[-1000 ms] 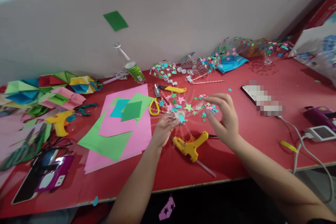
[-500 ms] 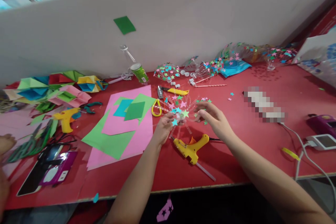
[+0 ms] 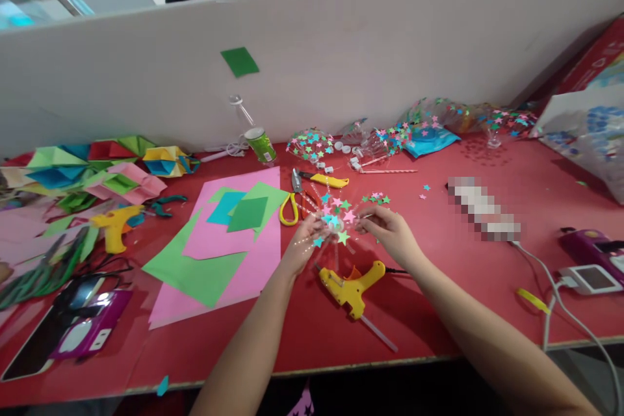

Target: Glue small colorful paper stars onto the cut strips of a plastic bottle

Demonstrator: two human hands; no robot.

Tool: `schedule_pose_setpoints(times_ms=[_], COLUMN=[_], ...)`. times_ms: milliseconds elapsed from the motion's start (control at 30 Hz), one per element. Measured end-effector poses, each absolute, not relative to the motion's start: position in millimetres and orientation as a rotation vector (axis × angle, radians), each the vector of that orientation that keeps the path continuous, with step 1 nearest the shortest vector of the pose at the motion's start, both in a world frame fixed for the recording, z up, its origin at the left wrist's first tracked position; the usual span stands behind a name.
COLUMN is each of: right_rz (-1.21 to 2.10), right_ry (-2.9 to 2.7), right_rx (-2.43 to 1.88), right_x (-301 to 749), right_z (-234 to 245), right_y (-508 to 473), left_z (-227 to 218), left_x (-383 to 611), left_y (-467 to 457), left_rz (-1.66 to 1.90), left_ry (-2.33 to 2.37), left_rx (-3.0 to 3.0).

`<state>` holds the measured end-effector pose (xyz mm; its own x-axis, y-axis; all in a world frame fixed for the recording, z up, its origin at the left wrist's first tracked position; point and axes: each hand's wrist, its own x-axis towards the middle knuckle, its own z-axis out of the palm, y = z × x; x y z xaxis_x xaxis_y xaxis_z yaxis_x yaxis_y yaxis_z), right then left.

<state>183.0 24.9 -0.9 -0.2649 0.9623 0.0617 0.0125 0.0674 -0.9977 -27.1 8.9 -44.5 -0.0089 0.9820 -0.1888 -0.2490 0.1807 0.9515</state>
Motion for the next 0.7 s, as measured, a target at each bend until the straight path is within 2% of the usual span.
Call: schedule_pose_setpoints(times_ms=[400,700], right_rz=[1.176,1.113], right_ry=[-1.664,-1.707], right_rx=[-1.192,-1.212], right_x=[178,177], right_z=[-24,-30], right_y=[30,33], left_z=[-37,-22], left_x=[-36,-44], left_y=[14,12], left_rz=[1.149,1.312], left_ry=[1.218,1.257], left_rx=[0.871,0.771])
